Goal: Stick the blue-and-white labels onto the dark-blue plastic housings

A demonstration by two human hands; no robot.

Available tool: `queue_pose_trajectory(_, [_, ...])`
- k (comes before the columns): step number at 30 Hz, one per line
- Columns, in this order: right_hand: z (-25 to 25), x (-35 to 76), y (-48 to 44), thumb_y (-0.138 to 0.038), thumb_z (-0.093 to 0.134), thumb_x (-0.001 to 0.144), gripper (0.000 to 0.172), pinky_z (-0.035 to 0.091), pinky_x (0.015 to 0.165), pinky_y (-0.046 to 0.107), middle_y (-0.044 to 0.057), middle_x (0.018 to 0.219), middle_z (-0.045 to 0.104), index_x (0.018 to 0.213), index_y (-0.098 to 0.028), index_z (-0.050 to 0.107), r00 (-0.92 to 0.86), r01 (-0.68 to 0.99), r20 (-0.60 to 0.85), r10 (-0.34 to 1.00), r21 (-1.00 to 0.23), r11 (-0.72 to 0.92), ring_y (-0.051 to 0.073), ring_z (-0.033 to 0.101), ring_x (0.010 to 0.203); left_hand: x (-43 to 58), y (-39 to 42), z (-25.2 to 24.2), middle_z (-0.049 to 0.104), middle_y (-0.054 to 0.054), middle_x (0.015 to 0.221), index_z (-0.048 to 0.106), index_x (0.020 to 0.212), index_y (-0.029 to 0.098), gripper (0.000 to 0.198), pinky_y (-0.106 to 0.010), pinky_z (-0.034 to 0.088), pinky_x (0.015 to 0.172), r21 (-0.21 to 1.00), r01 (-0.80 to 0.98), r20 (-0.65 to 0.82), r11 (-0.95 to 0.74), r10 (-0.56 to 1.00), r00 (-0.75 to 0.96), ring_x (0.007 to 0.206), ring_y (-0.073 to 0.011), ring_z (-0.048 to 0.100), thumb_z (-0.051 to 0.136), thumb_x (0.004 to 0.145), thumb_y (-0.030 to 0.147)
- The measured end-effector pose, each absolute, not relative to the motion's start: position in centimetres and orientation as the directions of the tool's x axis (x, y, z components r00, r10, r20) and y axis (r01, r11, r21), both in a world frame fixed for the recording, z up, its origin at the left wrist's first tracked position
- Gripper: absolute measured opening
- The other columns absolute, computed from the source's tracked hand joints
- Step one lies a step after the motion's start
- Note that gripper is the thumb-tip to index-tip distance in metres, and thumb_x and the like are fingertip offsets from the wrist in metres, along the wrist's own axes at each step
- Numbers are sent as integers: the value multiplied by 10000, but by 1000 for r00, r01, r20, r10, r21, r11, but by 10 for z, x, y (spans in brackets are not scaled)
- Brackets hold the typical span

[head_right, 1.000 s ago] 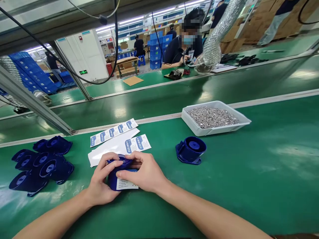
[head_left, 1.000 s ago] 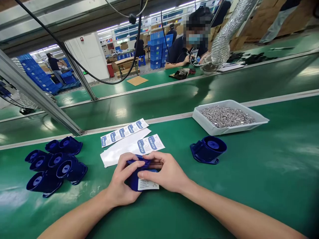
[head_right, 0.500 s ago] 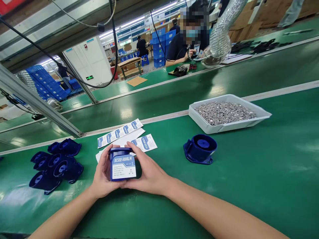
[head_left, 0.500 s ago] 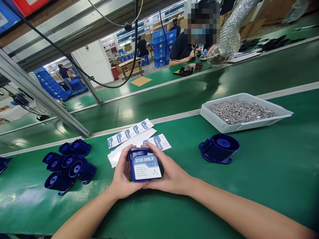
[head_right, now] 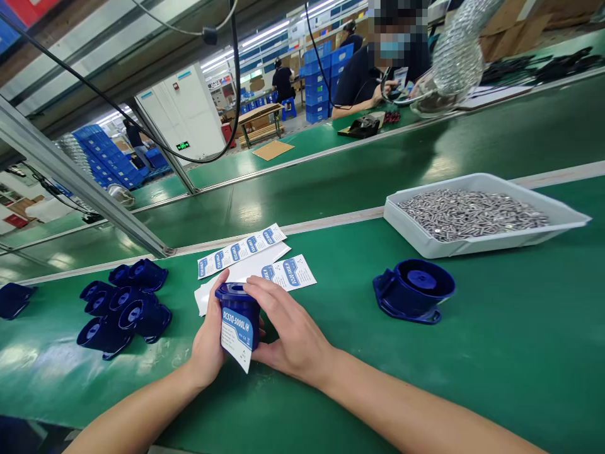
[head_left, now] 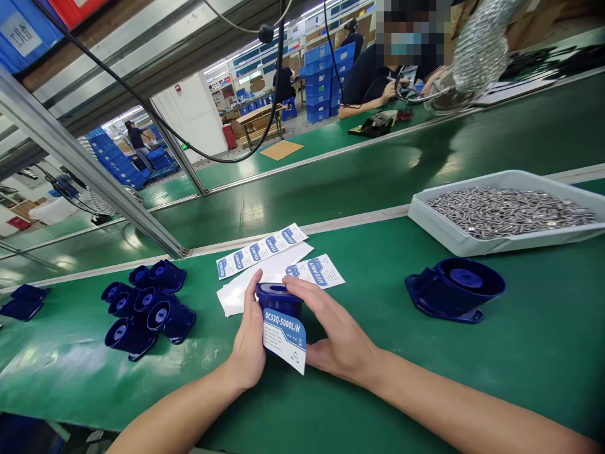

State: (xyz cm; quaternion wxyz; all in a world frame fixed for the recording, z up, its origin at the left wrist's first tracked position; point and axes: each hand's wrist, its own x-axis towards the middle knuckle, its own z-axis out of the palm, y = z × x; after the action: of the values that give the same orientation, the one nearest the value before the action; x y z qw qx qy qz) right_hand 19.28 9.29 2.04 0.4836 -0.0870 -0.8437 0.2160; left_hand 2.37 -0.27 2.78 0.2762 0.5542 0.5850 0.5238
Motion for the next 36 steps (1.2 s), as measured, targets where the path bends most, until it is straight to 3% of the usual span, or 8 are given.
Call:
queue_pose_trajectory(4, [24, 191, 90, -313, 721, 957, 709, 563, 1131, 430, 178, 1406, 537, 1565, -178, 383, -498, 0, 815, 296, -341, 940, 272, 554, 1349, 31, -8, 35, 457, -108, 1588, 297, 1640, 247, 655, -536, 325, 1319, 969, 235, 153, -80, 936, -316, 1535, -307, 376, 289, 1083, 591])
queue_pose_trajectory(7, [25, 190, 88, -287, 700, 970, 665, 560, 1124, 448, 194, 1395, 524, 1545, -145, 398, -501, 26, 818, 284, -314, 949, 281, 541, 1344, 34, -9, 38, 313, -96, 1685, 269, 1640, 226, 626, -484, 190, 1370, 962, 260, 160, -82, 941, -297, 1590, -250, 279, 236, 1106, 550])
queue_pose_trajectory(9, [25, 191, 86, -275, 698, 969, 651, 557, 1125, 463, 204, 1400, 516, 1532, -126, 407, -515, 44, 813, 272, -291, 956, 293, 530, 1350, 33, -10, 37, 266, -98, 1706, 266, 1638, 219, 609, -450, 170, 1373, 942, 320, 199, -106, 940, -276, 1603, -229, 247, 213, 1114, 526])
queue_pose_trajectory(13, [27, 192, 83, -221, 677, 960, 590, 572, 1107, 478, 210, 1370, 530, 1490, -109, 443, -532, 96, 805, 262, -250, 963, 307, 541, 1326, 31, -11, 31, 255, -121, 1706, 253, 1637, 200, 595, -436, 209, 1360, 895, 426, 250, -133, 940, -232, 1597, -224, 265, 206, 1121, 491])
queue_pose_trajectory(20, [32, 191, 82, -82, 579, 903, 540, 598, 1086, 470, 194, 1295, 568, 1431, -110, 471, -549, 194, 788, 279, -204, 959, 295, 573, 1267, 28, -10, 21, 235, -144, 1708, 169, 1651, 193, 608, -445, 244, 1341, 858, 509, 209, -73, 954, -216, 1589, -225, 288, 240, 1122, 484])
queue_pose_trajectory(27, [29, 188, 80, -111, 588, 919, 474, 639, 1012, 490, 195, 1231, 586, 1385, -69, 513, -528, 280, 793, 303, -174, 944, 301, 598, 1207, 37, -5, 31, 408, -213, 1607, 97, 1653, 122, 697, -466, 339, 1282, 827, 563, 125, 13, 971, -206, 1537, -269, 387, 266, 1111, 525])
queue_pose_trajectory(32, [29, 188, 77, -149, 608, 933, 488, 643, 998, 516, 201, 1259, 578, 1403, -63, 512, -544, 293, 764, 347, -214, 932, 324, 599, 1203, 41, -4, 37, 437, -238, 1578, 73, 1650, 102, 742, -487, 425, 1203, 806, 589, 81, 57, 975, -205, 1472, -303, 471, 291, 1096, 546])
queue_pose_trajectory(36, [28, 187, 74, -102, 603, 912, 491, 652, 983, 488, 193, 1250, 588, 1396, -78, 525, -538, 332, 766, 352, -192, 924, 314, 611, 1192, 43, -2, 37, 509, -241, 1505, 9, 1658, 127, 860, -485, 516, 1092, 816, 565, 27, 122, 968, -249, 1329, -324, 593, 436, 1055, 569])
